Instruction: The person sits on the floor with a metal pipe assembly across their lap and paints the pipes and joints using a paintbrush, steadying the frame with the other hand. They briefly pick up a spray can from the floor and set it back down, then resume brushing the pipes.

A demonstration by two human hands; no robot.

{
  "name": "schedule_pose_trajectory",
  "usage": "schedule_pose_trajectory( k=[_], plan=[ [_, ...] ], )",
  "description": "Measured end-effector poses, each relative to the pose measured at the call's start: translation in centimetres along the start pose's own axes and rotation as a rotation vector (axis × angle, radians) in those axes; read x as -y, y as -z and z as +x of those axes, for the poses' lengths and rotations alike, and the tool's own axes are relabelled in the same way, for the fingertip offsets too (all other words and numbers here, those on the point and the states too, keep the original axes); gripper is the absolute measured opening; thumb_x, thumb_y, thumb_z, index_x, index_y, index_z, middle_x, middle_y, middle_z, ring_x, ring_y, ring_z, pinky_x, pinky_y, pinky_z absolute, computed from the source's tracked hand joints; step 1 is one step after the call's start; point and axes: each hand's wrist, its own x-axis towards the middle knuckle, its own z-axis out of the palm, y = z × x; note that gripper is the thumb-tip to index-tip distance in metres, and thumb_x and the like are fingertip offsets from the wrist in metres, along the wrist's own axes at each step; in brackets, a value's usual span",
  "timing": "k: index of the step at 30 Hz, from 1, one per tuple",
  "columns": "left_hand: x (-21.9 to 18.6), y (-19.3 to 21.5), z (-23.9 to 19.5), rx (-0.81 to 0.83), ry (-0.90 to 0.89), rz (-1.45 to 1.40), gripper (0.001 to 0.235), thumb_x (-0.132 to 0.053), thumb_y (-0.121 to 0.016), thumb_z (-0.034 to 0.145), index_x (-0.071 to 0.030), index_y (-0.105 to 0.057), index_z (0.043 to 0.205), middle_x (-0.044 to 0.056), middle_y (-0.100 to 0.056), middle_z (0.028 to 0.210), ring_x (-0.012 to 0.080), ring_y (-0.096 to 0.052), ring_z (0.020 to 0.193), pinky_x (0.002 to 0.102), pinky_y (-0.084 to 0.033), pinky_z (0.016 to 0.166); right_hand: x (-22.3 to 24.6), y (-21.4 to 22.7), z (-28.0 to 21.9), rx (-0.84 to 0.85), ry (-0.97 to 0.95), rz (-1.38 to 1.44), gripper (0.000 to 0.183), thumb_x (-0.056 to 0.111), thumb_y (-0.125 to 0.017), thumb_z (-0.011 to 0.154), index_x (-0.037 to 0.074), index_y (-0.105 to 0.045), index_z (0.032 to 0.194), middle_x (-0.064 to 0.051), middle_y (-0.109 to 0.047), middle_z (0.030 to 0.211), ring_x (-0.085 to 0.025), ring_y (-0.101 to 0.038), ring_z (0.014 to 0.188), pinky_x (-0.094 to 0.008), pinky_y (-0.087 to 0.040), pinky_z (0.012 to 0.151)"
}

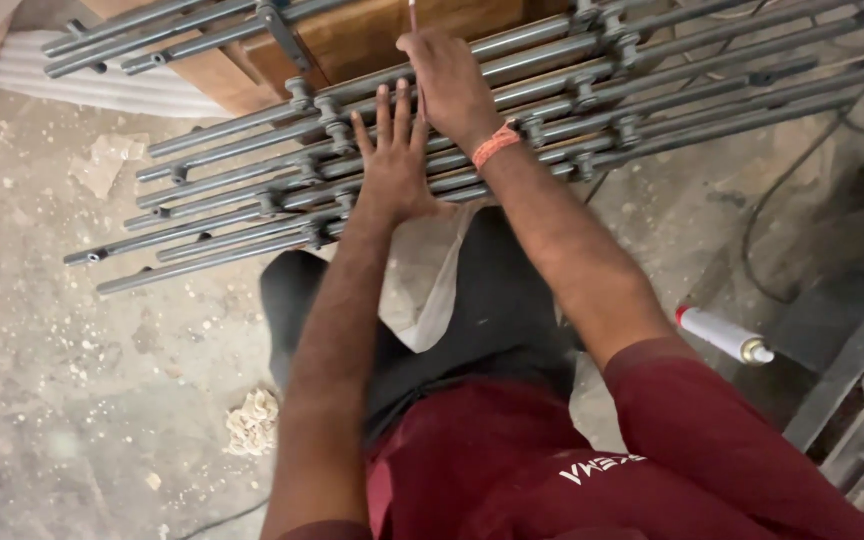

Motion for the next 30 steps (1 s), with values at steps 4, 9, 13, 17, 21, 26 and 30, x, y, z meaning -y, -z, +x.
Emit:
schedule_pose_trajectory(
  k=[4, 9, 13, 17, 21, 26, 30],
  plan=[
    [-0.3, 0.8, 0.2, -0.101, -0.053, -0.068, 0.163, -0.084, -0.084, 0.04, 0.0, -0.018, 0.164, 0.023, -0.011, 0.171, 0.045, -0.002, 0.159, 0.075, 0.002, 0.12, -0.8, -0.4, 0.4, -0.002, -0.002, -0.053, 0.035, 0.003, -0.061, 0.096, 0.006, -0.051, 0.129, -0.018, -0.06, 0.119, -0.042, -0.057, 0.111, -0.052, -0.043, 0.096],
    [-0.3, 1.1, 0.2, -0.072, -0.026, -0.062, 0.161, -0.085, -0.081, 0.042, 0.001, -0.019, 0.164, 0.024, -0.012, 0.172, 0.0457, -0.003, 0.159, 0.075, 0.002, 0.119, -0.2, 0.1, 0.7, 0.086, -0.035, -0.07, 0.037, 0.003, -0.062, 0.095, 0.004, -0.051, 0.13, -0.021, -0.06, 0.119, -0.044, -0.057, 0.109, -0.053, -0.044, 0.097],
    [0.5, 1.0, -0.2, -0.15, -0.094, -0.146, 0.159, -0.093, -0.077, 0.051, 0.005, -0.019, 0.161, 0.026, -0.011, 0.17, 0.0474, -0.003, 0.158, 0.076, 0.003, 0.119, 0.4, -0.1, 1.0, 0.02, 0.046, -0.022, 0.038, 0.003, -0.061, 0.095, 0.003, -0.052, 0.132, -0.023, -0.061, 0.124, -0.046, -0.058, 0.114, -0.053, -0.045, 0.099],
    [0.7, 1.7, 0.2, -0.1, -0.096, -0.162, 0.156, -0.087, -0.079, 0.049, 0.005, -0.021, 0.16, 0.026, -0.009, 0.169, 0.0461, -0.001, 0.157, 0.076, 0.003, 0.119, 0.6, -0.5, 1.5, -0.001, 0.015, -0.092, 0.031, 0.003, -0.058, 0.101, 0.003, -0.053, 0.132, -0.024, -0.062, 0.126, -0.045, -0.059, 0.116, -0.054, -0.045, 0.1],
    [0.7, 2.3, -0.2, -0.016, -0.073, -0.127, 0.156, -0.079, -0.084, 0.046, 0.006, -0.02, 0.161, 0.025, -0.005, 0.17, 0.0447, 0.002, 0.158, 0.075, 0.002, 0.12, 1.3, -0.5, 1.2, 0.056, -0.034, -0.098, 0.023, 0.005, -0.055, 0.108, 0.002, -0.054, 0.13, -0.024, -0.063, 0.122, -0.046, -0.061, 0.111, -0.055, -0.048, 0.095],
    [1.7, 4.1, 0.4, 0.069, -0.037, -0.084, 0.152, -0.076, -0.086, 0.049, 0.003, -0.021, 0.161, 0.027, -0.003, 0.17, 0.0464, 0.004, 0.157, 0.076, 0.001, 0.119, 1.9, -1.2, 3.4, 0.082, -0.003, -0.104, 0.021, 0.006, -0.054, 0.108, 0.003, -0.056, 0.129, -0.024, -0.063, 0.116, -0.048, -0.061, 0.105, -0.055, -0.049, 0.09],
    [1.3, 4.2, 0.8, 0.138, -0.028, -0.033, 0.152, -0.08, -0.083, 0.05, 0.005, -0.02, 0.159, 0.025, -0.005, 0.169, 0.0447, 0.002, 0.157, 0.076, 0.0, 0.12, 2.6, -0.7, 3.6, 0.092, -0.116, -0.093, 0.018, 0.006, -0.054, 0.11, 0.004, -0.057, 0.127, -0.023, -0.064, 0.115, -0.047, -0.062, 0.104, -0.054, -0.05, 0.089]
  ],
)
